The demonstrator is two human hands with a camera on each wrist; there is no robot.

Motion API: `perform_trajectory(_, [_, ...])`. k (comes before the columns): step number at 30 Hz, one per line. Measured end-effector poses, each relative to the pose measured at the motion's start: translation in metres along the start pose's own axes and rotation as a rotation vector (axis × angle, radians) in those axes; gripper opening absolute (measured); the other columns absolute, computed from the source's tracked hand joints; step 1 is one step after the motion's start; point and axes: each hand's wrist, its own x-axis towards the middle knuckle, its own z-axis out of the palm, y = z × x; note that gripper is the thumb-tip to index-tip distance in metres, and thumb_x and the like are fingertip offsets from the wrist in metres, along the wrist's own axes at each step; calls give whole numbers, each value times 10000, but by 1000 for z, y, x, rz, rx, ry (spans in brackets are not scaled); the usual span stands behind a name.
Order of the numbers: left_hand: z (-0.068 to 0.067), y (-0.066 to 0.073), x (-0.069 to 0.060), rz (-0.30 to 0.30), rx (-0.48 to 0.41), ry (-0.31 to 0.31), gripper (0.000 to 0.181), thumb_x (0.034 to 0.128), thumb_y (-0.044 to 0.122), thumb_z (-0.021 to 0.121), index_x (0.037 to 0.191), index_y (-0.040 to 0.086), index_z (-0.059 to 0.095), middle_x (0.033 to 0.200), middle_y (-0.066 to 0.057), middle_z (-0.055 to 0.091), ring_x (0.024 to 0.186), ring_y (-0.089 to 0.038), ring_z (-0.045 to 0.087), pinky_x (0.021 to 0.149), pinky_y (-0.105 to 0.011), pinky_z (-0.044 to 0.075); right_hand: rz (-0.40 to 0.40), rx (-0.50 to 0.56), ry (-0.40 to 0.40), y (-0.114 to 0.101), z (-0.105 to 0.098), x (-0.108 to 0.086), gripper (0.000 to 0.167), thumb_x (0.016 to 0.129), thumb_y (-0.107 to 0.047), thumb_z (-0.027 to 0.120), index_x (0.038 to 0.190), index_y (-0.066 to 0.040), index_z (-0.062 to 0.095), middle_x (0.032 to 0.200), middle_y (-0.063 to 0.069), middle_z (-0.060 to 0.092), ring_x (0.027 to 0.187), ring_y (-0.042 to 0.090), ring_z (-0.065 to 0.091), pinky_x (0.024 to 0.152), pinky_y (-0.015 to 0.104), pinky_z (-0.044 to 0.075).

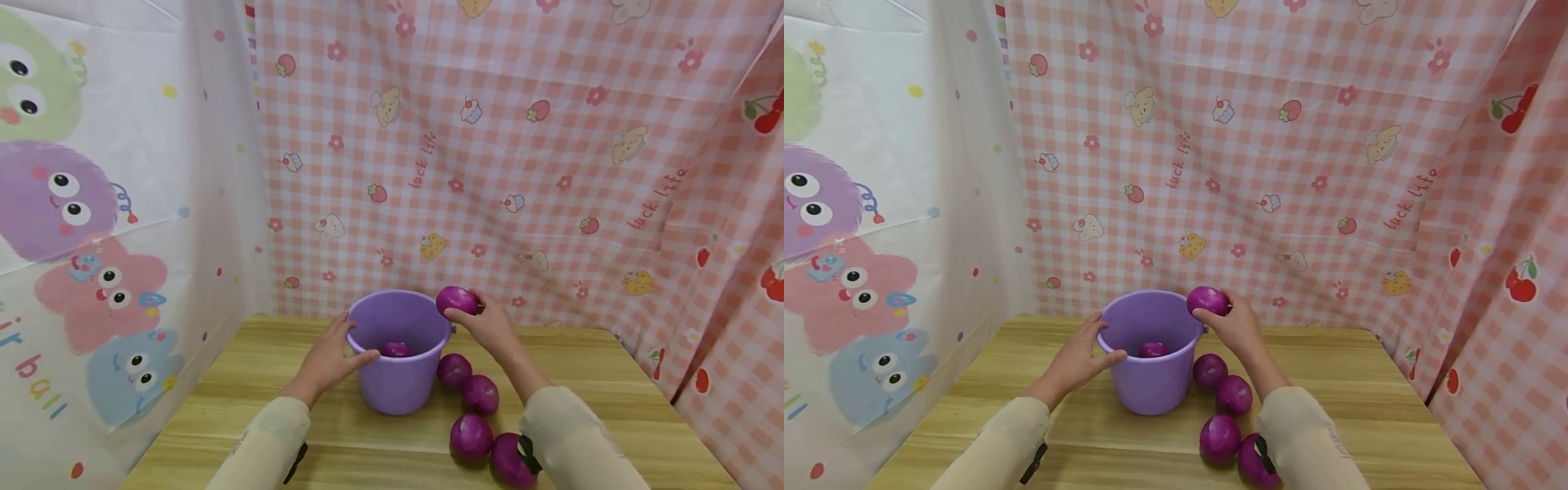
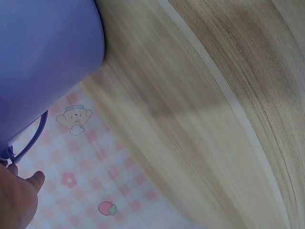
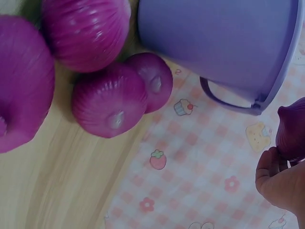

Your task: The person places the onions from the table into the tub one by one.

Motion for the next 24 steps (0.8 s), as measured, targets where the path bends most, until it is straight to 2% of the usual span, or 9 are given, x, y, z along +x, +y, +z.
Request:
perform_trajectory(8, [-1,2,0,-2,9,-1,946,817,712,638,1417,-2,481,1619,-142,233,1440,-367,294,1124,-552,312,-23,14,-6,-10,18,0,829,815,-451,799,1453,-50,452,1325,194,582,1161,328,591,955,454,514])
perform_trajectory(14, [-1,2,-1,-12,-8,-12,978,808,730,630,1436,-2,464,1627,-118,220,1439,-366,298,1121,-558,312,-55,-1,-1,-17,33,-2,810,807,-423,816,1442,-51,477,1315,192,595,1158,327,598,981,465,497])
perform_trajectory(24, [0,1,1,0,14,-2,968,811,736,619,1423,0,477,1621,-128,231,1440,-361,298,1123,-549,315,-116,37,-27,-21,47,-5,815,828,-347,811,1479,-37,430,1399,200,524,1257,347,529,1017,483,465])
